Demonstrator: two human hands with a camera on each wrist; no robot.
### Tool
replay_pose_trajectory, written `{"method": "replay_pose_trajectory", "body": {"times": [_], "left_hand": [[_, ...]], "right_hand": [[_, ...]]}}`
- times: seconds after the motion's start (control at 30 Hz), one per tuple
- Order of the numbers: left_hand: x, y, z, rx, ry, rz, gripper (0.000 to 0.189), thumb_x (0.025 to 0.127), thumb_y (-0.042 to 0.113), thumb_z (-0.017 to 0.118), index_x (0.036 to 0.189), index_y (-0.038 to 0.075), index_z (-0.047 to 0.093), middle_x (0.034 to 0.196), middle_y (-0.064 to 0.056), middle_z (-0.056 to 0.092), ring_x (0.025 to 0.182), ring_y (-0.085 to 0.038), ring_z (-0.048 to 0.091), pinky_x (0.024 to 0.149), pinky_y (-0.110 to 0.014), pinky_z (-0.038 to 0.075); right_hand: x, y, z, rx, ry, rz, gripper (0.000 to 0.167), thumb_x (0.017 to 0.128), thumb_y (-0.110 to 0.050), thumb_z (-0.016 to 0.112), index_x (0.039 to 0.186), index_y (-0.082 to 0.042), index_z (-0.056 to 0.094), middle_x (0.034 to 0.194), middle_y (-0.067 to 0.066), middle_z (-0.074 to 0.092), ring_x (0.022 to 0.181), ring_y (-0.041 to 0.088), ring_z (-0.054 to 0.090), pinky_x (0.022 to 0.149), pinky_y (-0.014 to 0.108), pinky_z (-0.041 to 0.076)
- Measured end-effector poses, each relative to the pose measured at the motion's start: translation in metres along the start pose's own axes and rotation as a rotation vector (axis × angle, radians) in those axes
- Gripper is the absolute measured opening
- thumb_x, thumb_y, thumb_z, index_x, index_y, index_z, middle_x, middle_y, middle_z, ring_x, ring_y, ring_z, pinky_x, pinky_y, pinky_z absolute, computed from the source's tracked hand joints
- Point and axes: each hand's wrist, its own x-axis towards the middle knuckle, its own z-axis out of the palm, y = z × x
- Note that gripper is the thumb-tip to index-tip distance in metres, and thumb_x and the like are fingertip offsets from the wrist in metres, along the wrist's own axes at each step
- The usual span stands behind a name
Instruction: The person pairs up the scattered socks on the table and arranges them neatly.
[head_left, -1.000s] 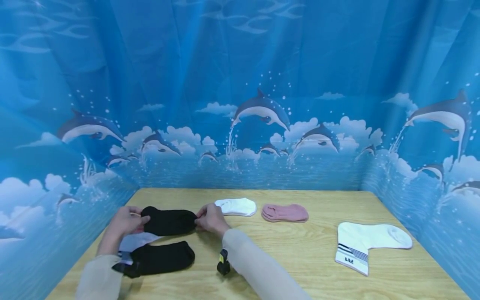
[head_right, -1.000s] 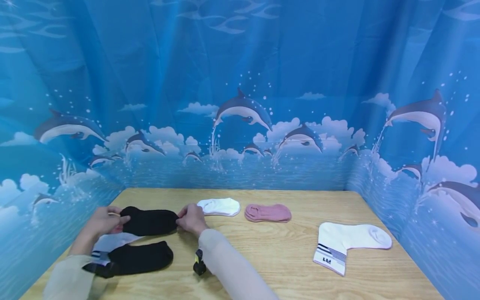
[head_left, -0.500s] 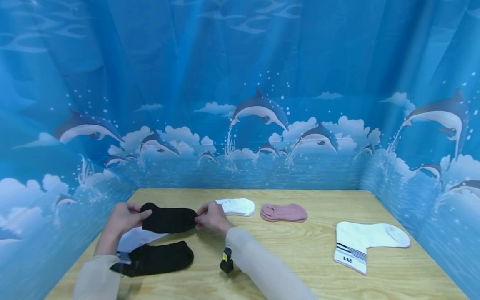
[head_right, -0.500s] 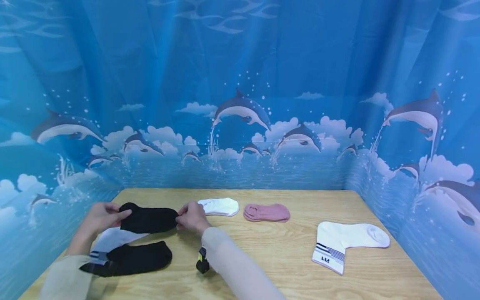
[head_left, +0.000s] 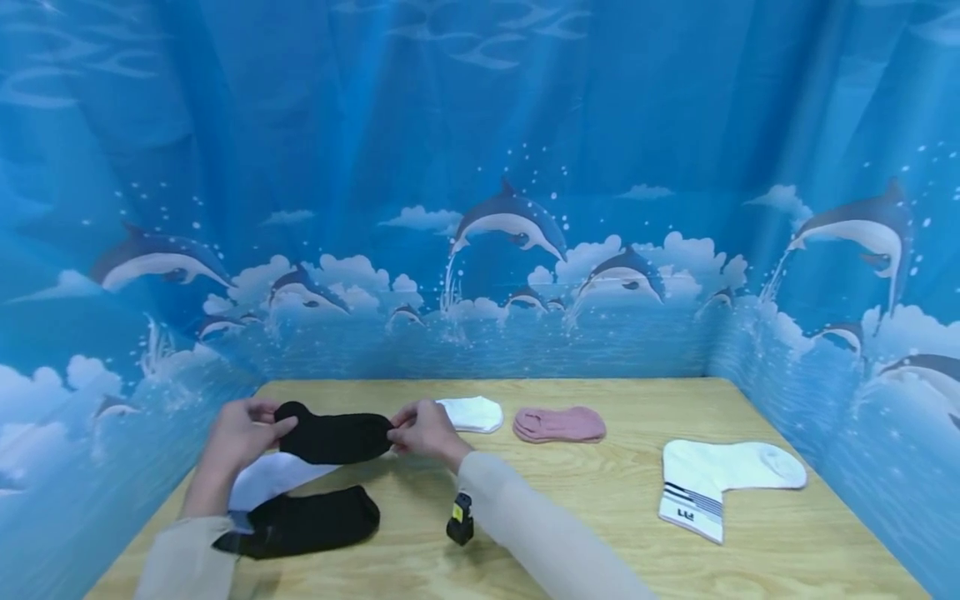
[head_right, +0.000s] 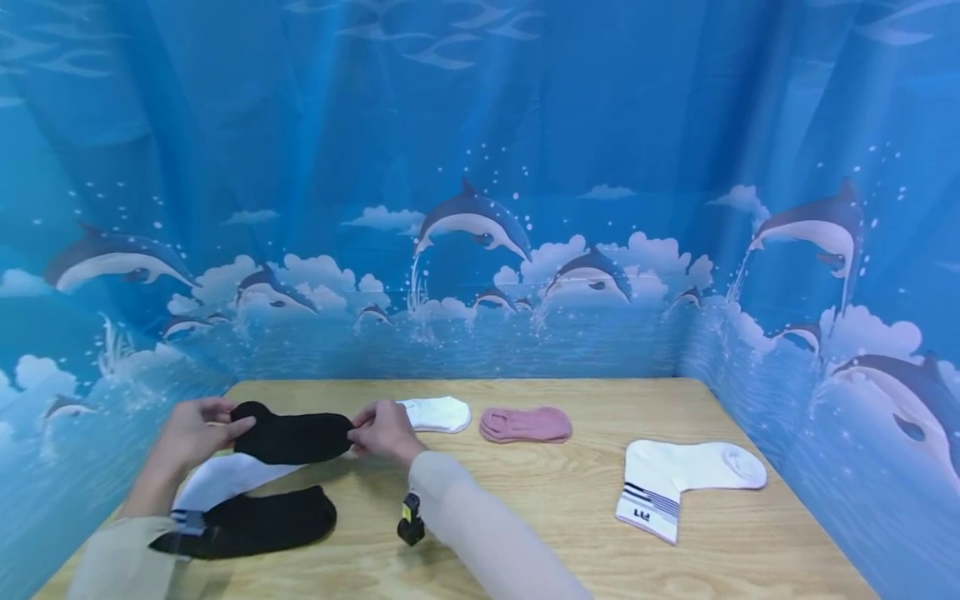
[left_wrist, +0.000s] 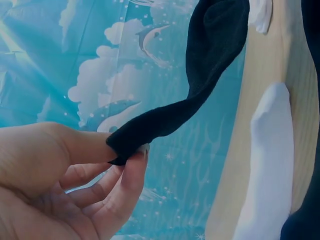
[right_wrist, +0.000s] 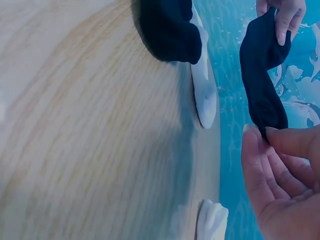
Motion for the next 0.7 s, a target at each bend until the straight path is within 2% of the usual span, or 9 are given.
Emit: {"method": "replay_pose_trajectory", "body": {"times": [0.3,0.47,0.57,0.7], "left_hand": [[-0.006,0.011,0.009,0.002,-0.031,0.053,0.052,0.099,0.017,0.069,0.14,-0.01,0.052,0.134,-0.041,0.052,0.081,-0.022,0.072,0.074,-0.042,0.063],[-0.008,0.019,0.016,0.04,-0.052,0.13,0.047,0.096,0.008,0.069,0.139,-0.006,0.055,0.132,-0.041,0.053,0.081,-0.024,0.071,0.069,-0.04,0.063],[-0.008,0.021,0.019,0.06,-0.058,0.172,0.038,0.095,0.003,0.069,0.131,-0.006,0.061,0.128,-0.04,0.056,0.082,-0.025,0.07,0.067,-0.039,0.062],[-0.006,0.022,0.021,0.067,-0.066,0.169,0.021,0.096,0.004,0.068,0.114,-0.006,0.07,0.12,-0.035,0.061,0.081,-0.023,0.069,0.068,-0.038,0.063]], "right_hand": [[-0.007,-0.003,-0.012,-0.018,-0.014,0.012,0.008,0.094,0.001,0.069,0.101,0.002,0.073,0.081,0.01,0.074,0.063,0.015,0.072,0.072,0.039,0.066],[-0.011,-0.004,-0.019,-0.038,-0.02,0.006,0.006,0.092,0.002,0.069,0.096,-0.001,0.071,0.075,0.011,0.072,0.061,0.022,0.072,0.07,0.044,0.065],[-0.014,-0.003,-0.025,-0.062,-0.03,-0.006,0.006,0.091,0.003,0.069,0.095,-0.002,0.07,0.076,0.015,0.073,0.063,0.028,0.073,0.07,0.048,0.065],[-0.016,-0.002,-0.034,-0.103,-0.048,-0.003,0.007,0.088,0.003,0.07,0.094,-0.001,0.069,0.077,0.018,0.074,0.062,0.028,0.073,0.069,0.049,0.065]]}}
